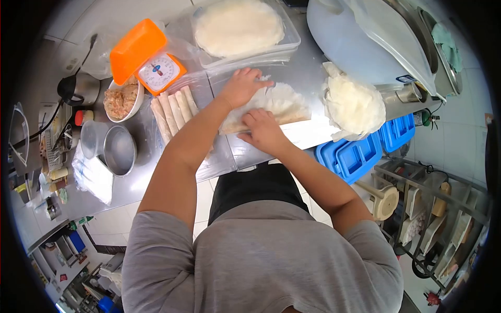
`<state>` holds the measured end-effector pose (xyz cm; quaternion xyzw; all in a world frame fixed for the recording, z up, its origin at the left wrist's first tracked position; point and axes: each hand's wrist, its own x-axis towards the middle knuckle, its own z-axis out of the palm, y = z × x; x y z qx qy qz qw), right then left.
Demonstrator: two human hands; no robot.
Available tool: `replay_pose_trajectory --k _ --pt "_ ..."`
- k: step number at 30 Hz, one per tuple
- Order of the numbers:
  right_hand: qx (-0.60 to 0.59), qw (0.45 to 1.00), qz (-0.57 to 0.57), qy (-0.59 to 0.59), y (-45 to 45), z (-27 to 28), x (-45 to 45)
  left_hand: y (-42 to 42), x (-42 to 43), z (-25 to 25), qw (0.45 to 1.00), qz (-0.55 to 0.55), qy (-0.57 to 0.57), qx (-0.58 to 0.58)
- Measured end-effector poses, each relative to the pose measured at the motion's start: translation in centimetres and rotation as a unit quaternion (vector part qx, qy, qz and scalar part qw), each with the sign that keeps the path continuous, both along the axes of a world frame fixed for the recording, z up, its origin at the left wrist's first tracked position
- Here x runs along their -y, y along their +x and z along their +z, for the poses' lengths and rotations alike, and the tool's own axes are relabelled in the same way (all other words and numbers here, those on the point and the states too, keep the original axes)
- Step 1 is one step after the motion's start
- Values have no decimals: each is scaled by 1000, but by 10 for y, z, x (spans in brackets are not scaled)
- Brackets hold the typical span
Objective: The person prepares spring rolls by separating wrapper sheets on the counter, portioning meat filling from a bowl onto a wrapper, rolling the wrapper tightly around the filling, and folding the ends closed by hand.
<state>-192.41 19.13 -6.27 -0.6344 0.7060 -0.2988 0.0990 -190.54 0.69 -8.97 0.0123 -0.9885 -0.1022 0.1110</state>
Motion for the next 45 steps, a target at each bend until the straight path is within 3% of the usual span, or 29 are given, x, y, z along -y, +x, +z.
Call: replay_pose_trajectory --k 6,10,12,15,16,18,22,28,32,36,39,42,45 --pt "18 999 -4 34 36 -4 15 -5 5 12 998 -2 -21 65" --pt "64 997 11 40 23 6 14 -4 11 6 999 -17 -34 19" --pt "24 996 0 81 10 17 18 -2 21 5 998 -21 -35 -37" --pt "-26 996 -22 83 -8 16 17 3 29 19 998 15 -59 -15" --pt "-42 996 -31 76 -12 15 16 -3 27 17 998 -26 -47 -17" --pt "-27 994 -33 105 -17 13 17 -10 14 12 994 -104 -17 -17" --pt "-47 998 -24 45 -8 7 1 -16 10 8 995 -77 56 26" --pt "-30 991 -40 122 -55 13 -12 -17 13 7 996 -78 41 -7" --pt "-34 990 1 137 -63 23 -21 -17 12 11 997 -73 31 17" --pt "-53 992 -33 113 -68 10 -37 -16 13 10 996 -80 20 14" --pt "-48 993 -28 101 -69 9 -36 -11 3 15 988 -11 105 -113" --pt "-33 995 -28 94 -70 5 -41 45 -12 67 939 223 153 -213" --pt "-23 994 -30 100 -69 8 -39 114 -50 79 935 299 173 -79"
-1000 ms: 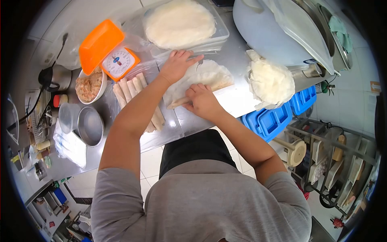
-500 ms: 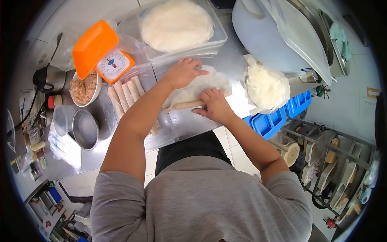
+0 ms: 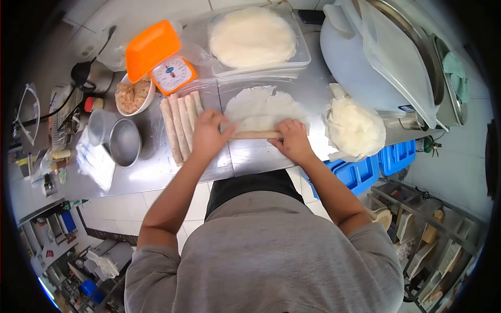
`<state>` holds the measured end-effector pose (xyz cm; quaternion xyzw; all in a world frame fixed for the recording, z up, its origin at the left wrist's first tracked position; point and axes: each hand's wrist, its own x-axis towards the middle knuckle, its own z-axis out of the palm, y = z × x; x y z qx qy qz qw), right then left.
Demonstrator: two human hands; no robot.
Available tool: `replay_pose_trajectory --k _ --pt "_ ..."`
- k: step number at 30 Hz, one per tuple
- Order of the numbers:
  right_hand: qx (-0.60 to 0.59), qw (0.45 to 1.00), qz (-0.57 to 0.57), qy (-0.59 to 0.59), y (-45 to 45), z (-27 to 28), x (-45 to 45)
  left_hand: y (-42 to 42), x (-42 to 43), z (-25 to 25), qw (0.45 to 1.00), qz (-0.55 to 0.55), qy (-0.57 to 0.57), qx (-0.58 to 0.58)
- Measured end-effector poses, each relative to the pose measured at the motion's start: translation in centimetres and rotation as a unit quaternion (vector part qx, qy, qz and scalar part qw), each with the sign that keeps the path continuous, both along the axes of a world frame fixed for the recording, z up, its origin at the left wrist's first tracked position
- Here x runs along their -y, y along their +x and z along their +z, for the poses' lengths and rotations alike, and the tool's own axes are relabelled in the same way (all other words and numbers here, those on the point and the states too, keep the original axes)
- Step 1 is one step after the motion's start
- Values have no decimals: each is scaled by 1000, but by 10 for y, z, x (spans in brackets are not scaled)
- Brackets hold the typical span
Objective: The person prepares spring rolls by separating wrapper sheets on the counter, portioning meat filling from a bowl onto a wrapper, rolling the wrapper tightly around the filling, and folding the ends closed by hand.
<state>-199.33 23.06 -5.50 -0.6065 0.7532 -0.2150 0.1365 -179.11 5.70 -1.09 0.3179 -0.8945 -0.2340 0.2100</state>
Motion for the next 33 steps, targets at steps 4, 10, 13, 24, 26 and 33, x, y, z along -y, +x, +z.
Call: replay_pose_trajectory --k 4,10,13,24,26,33 --pt "4 1000 11 -11 -3 1 0 25 -34 -24 998 41 28 49" --pt "-10 999 18 -43 -2 -3 -3 18 -41 -31 995 79 8 63" --pt "-13 998 12 -64 0 -5 -4 20 -30 -58 994 83 37 66" --pt "-28 997 3 -75 2 -8 -7 -16 -67 -32 985 -124 -61 102" --pt "-42 995 19 -87 -2 -6 -12 -8 -63 -51 982 -95 -29 162" --pt "-37 997 4 61 -31 18 -28 11 -60 -53 971 -92 -13 222"
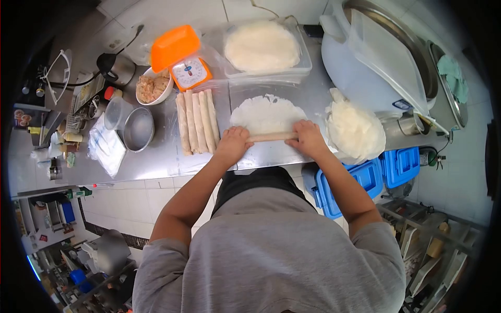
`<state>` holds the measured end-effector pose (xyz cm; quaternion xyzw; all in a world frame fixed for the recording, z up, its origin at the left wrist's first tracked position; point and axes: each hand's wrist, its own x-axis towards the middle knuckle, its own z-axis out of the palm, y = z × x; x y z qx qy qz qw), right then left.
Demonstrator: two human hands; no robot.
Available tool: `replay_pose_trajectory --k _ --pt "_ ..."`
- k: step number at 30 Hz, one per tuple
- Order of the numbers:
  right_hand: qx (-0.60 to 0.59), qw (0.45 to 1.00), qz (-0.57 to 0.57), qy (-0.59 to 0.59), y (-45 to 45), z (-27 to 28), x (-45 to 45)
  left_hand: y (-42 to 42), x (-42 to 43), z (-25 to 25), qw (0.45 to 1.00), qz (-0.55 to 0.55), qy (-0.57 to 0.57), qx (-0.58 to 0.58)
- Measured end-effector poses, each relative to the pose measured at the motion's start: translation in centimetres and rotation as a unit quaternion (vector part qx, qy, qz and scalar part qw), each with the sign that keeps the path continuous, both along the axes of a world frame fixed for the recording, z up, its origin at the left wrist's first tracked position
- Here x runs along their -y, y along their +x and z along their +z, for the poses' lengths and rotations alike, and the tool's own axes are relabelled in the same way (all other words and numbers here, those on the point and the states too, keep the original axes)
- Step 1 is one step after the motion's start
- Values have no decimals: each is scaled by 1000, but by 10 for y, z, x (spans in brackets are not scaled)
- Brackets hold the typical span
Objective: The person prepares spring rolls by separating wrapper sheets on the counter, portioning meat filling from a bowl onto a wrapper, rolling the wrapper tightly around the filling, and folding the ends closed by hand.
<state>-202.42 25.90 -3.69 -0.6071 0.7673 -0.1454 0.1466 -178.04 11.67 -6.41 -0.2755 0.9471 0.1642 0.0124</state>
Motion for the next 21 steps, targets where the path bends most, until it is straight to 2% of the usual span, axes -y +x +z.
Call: replay_pose_trajectory --k 2,3,5,8,11,13,16,18,21 --pt "-21 996 10 85 5 21 12 -2 0 4 1000 4 17 -10" --pt "-28 998 4 55 12 32 21 2 0 7 1000 18 23 -12" --pt "-32 999 0 -6 29 47 46 10 -8 16 990 50 11 -129" --pt "93 989 88 -77 62 54 103 33 -10 53 975 62 25 -213" --pt "158 956 210 -131 129 77 161 77 -7 69 974 98 48 -196" --pt "174 932 282 -145 179 67 202 115 -5 73 968 135 54 -207" --pt "123 904 385 -140 260 71 257 173 -7 75 949 212 69 -222" --pt "77 888 431 -141 310 54 297 204 -8 75 933 266 78 -230" --pt "21 888 454 -73 367 31 351 242 -8 80 910 334 92 -226"
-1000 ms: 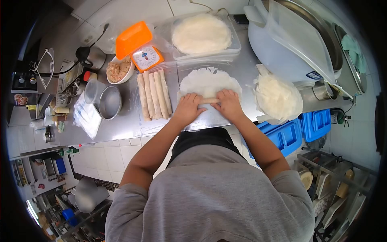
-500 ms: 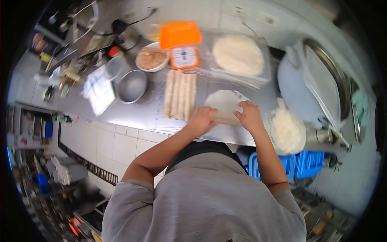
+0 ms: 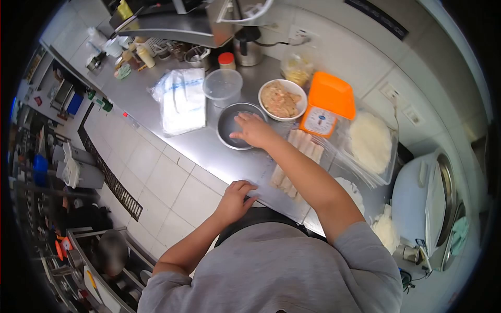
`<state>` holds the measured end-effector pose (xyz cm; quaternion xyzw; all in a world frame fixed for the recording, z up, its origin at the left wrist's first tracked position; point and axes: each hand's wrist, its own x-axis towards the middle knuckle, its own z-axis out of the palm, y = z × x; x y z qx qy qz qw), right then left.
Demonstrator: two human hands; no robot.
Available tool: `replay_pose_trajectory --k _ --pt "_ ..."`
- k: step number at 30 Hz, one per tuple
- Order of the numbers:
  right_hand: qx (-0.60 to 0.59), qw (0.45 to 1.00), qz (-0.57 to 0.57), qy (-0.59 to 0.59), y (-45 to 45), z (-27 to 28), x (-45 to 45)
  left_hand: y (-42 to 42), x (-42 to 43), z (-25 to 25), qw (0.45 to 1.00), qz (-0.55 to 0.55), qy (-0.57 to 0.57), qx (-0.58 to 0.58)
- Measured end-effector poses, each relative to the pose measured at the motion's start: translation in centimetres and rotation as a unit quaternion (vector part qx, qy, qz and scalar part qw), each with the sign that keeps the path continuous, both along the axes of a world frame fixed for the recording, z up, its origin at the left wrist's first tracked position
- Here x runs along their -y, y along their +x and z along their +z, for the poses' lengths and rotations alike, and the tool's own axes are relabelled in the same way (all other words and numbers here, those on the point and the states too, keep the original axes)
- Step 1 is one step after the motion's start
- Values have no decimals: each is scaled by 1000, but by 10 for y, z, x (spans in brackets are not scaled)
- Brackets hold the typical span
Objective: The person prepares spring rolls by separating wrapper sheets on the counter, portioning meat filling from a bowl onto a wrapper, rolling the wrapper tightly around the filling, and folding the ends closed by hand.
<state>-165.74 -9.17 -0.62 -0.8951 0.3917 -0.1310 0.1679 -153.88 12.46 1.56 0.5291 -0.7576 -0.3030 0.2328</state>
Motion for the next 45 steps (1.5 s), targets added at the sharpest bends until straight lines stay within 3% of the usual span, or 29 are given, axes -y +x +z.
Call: replay_pose_trajectory --k 3,4,7,8,11,14,15,17,19,21,23,25,26,27,30,33,34,37,40,43,45 --pt "-114 990 15 83 28 -12 24 28 3 -2 999 36 13 -14" --pt "-121 977 7 174 30 -12 28 35 5 -1 999 37 11 -22" --pt "94 966 -123 205 26 -8 32 50 19 1 999 25 13 -46" --pt "250 859 -198 400 17 -3 34 52 25 4 998 12 24 -51" --pt "488 574 -274 598 -27 20 31 43 45 4 997 -48 20 -65" --pt "612 460 -189 615 -96 44 -8 14 64 10 987 -139 -5 -85" --pt "644 458 -193 581 -124 53 -30 0 66 13 982 -168 1 -90" --pt "697 463 -192 513 -184 73 -83 -33 71 20 971 -217 6 -101" --pt "681 565 -248 394 -251 71 -136 -76 70 12 951 -289 -10 -113" --pt "503 692 -452 256 -299 47 -188 -127 65 -20 923 -364 -32 -116" --pt "274 767 -515 269 -339 -29 -225 -172 53 -50 920 -371 -123 3" --pt "156 911 -354 142 -316 -96 -256 -202 43 -69 910 -362 -172 105" --pt "47 941 -318 108 -295 -80 -260 -209 38 -78 907 -352 -176 149" --pt "-60 956 -279 74 -281 -57 -264 -212 34 -83 901 -344 -178 194" --pt "-88 922 -371 72 -336 -64 -251 -211 31 -80 899 -344 -158 219" --pt "-113 907 -393 102 -356 -42 -230 -217 30 -74 902 -332 -121 247" --pt "-81 945 -315 43 -347 -45 -226 -221 30 -67 907 -321 -105 251" --pt "25 976 -163 139 -299 -67 -233 -223 18 -63 916 -293 -68 266" --pt "-82 971 -220 47 -333 -64 -226 -226 20 -65 916 -273 -73 284" --pt "-8 961 -271 46 -379 -48 -221 -229 21 -54 919 -267 -47 286" --pt "3 977 -203 60 -393 -41 -242 -231 19 -51 918 -262 -41 296"
